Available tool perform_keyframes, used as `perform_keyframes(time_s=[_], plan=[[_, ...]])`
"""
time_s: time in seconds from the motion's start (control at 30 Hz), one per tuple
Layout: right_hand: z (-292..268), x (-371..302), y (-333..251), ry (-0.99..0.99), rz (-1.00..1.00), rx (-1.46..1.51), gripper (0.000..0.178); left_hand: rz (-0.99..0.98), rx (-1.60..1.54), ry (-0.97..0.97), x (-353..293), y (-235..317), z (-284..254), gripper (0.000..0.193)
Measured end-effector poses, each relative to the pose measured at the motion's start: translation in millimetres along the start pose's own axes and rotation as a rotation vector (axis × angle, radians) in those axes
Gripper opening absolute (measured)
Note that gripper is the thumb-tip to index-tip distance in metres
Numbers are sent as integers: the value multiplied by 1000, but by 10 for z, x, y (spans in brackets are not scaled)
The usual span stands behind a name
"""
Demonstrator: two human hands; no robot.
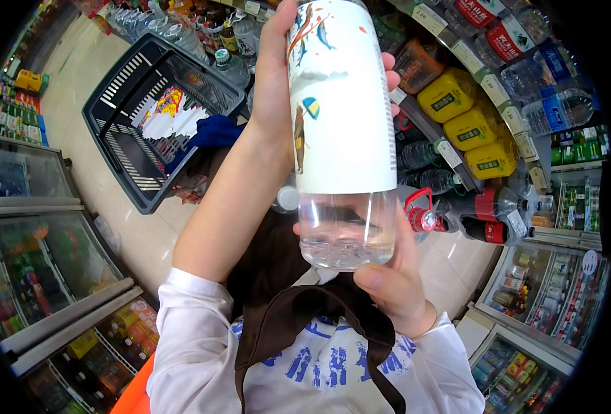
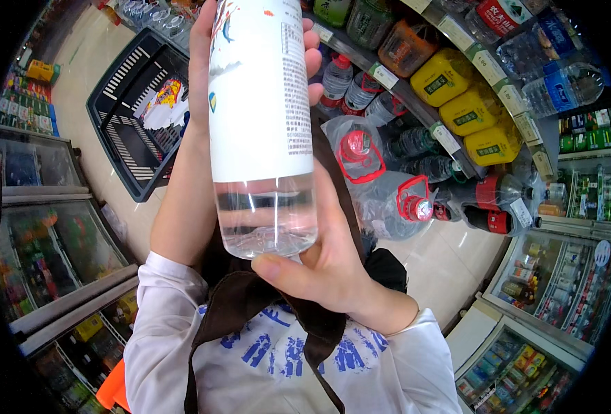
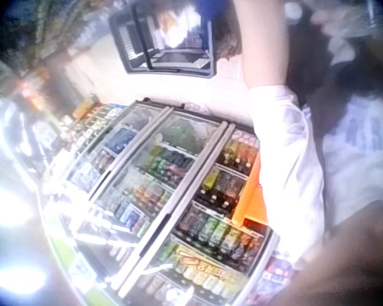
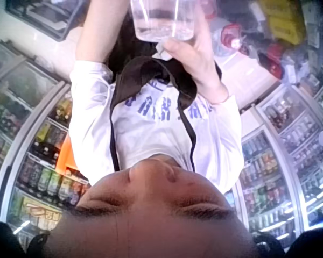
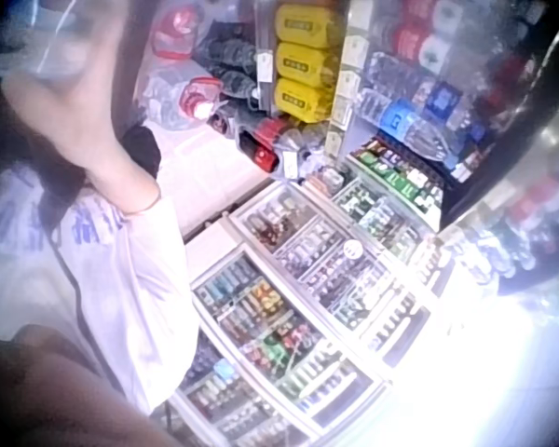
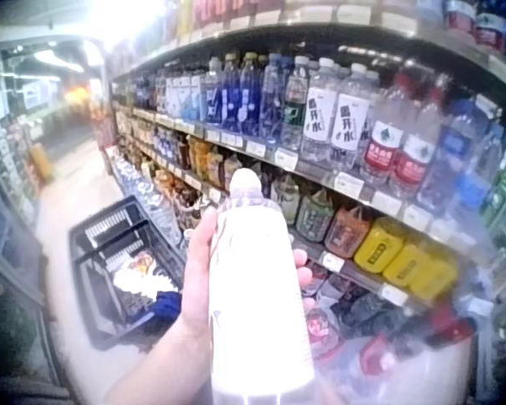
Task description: The person wipes several plastic water bottles with a blue cloth and places them on a store shelf. They handle individual bottles and a six-pack of water, arranging them among other beverages in a retail aisle.
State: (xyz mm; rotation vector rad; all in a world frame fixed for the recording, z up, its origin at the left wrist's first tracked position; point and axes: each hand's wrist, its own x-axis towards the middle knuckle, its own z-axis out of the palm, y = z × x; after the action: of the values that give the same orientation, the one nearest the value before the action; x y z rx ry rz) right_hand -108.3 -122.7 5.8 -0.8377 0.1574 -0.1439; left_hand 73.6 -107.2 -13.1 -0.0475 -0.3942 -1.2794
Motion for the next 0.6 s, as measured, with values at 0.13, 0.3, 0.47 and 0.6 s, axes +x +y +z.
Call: perform_keyframes(time_s=[0.13,0.3,0.47,0.6], plan=[[-265,177,65,-66,49,30,86,-57,100,-218,-58,111,-196,88],[-620,357,261,-348,223,199,96,32,129,-276,-3,-235,-94,91],[-652,373,305,-366,156,304,86,8,213,-299,106,-291,-181,93],[-740,312,235,-282,61,243,84,-16,449,-113,188,-325,-106,96]])
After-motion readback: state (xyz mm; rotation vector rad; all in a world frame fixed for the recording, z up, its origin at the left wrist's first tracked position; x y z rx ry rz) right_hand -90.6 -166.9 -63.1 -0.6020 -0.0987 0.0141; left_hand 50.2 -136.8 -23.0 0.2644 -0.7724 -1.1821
